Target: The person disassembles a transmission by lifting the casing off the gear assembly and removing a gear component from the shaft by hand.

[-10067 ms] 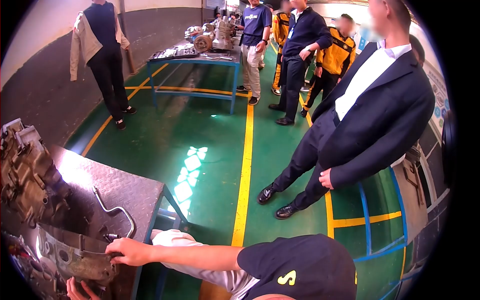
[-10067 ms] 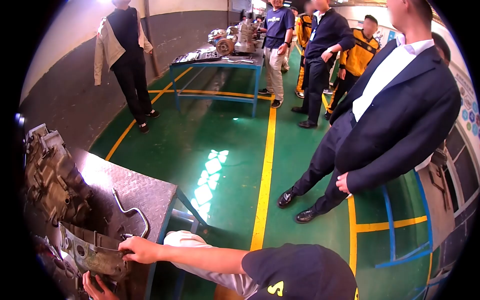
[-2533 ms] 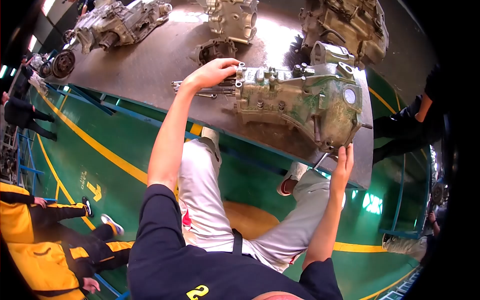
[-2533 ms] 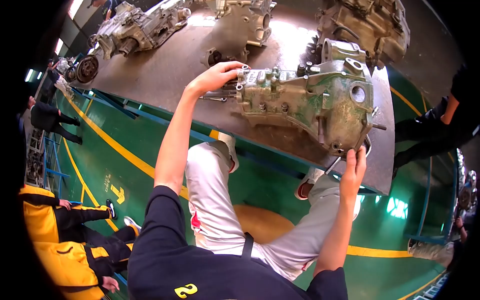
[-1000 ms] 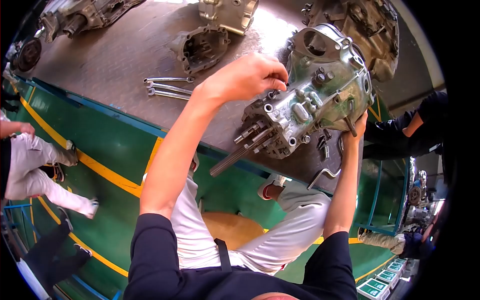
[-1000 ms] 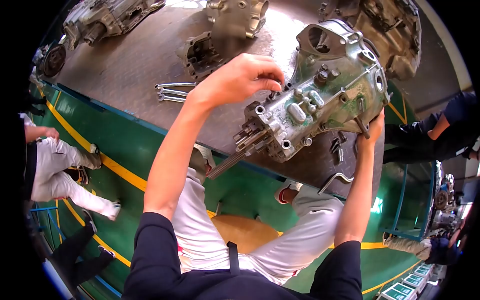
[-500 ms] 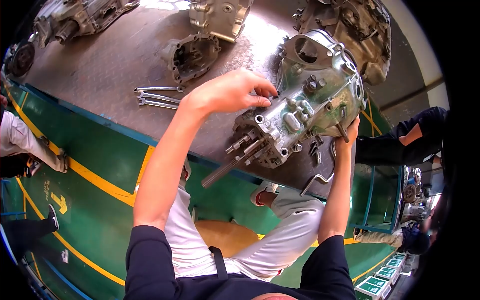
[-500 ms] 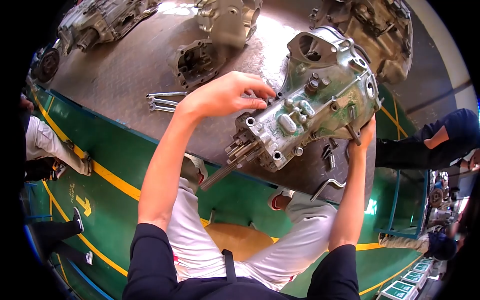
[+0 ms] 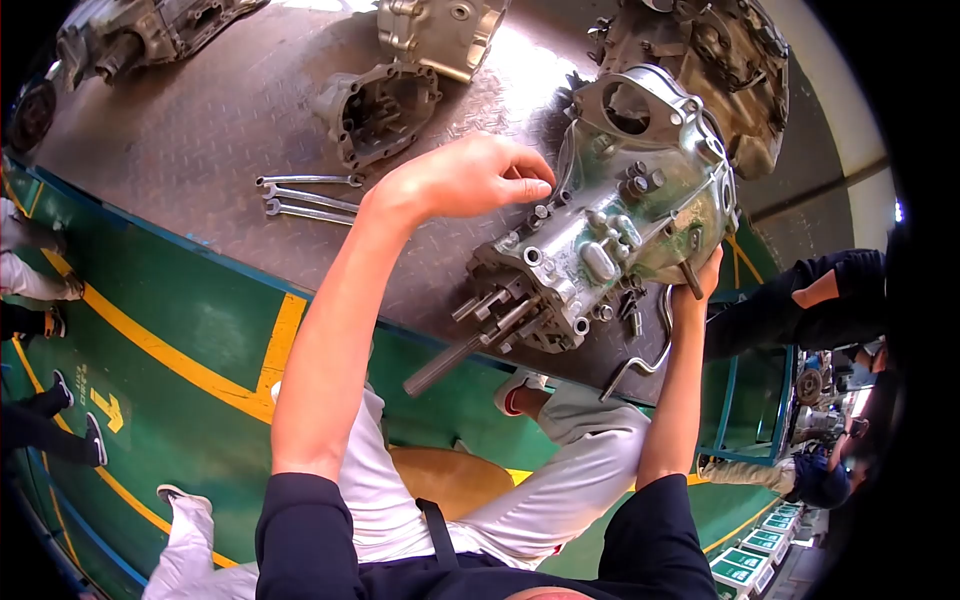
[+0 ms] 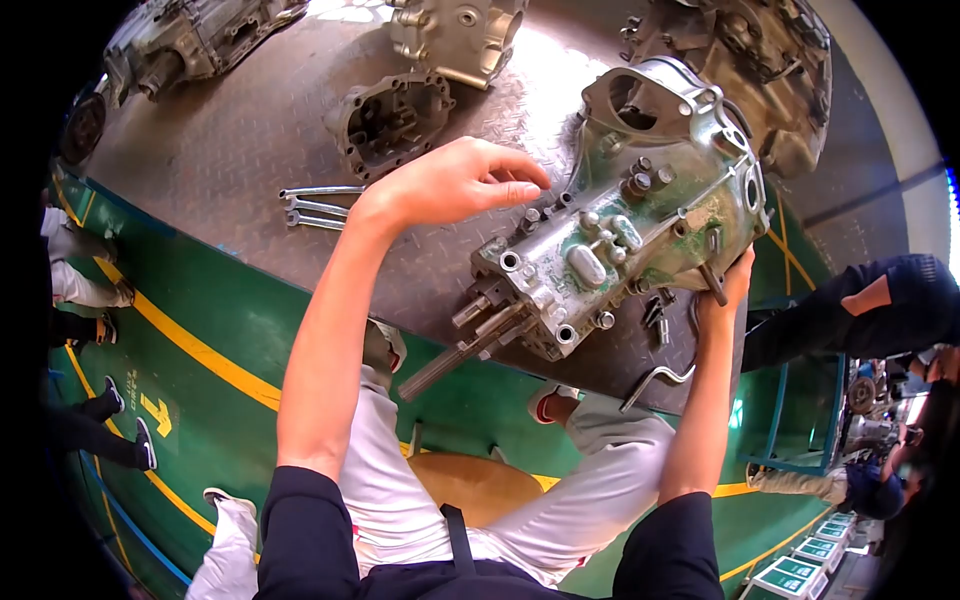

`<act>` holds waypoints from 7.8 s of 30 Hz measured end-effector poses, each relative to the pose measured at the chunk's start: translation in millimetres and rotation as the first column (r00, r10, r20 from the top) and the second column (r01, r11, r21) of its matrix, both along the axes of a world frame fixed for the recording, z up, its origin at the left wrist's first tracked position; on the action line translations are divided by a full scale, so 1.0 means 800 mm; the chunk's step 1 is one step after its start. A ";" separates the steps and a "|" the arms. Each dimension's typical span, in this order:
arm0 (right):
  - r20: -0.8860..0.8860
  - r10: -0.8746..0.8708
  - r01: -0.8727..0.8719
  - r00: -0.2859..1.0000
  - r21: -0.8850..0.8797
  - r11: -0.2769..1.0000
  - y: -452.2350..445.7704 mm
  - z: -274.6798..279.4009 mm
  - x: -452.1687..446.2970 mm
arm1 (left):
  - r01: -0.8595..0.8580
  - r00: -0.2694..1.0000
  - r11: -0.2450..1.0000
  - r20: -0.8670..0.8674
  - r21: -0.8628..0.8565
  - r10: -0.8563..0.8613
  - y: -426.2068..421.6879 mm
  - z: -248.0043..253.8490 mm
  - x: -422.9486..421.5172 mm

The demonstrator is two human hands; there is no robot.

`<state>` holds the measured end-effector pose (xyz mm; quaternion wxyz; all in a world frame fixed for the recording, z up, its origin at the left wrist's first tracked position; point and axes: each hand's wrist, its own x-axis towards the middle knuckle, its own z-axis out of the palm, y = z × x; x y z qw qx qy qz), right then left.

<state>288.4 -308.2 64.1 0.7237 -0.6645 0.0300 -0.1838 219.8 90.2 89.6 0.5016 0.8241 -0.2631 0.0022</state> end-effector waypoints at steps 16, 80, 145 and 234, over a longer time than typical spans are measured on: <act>0.008 -0.116 0.116 0.993 0.046 0.992 -0.034 -0.028 0.025 | -0.101 0.993 0.991 -0.072 -0.092 0.095 0.028 0.003 0.026; 0.025 0.342 -0.343 0.939 0.084 0.936 -0.105 -0.035 0.037 | -0.072 0.973 0.877 0.158 -0.475 0.166 -0.079 -0.048 0.264; 0.020 -0.304 0.303 0.953 -0.137 0.943 -0.016 -0.034 -0.008 | 0.050 0.984 0.969 0.154 0.242 -0.089 -0.096 0.137 0.034; 0.202 -0.202 0.192 0.958 0.069 0.979 0.023 0.111 -0.175 | 0.020 0.989 -0.234 -0.014 -0.972 0.144 -0.077 0.005 -0.103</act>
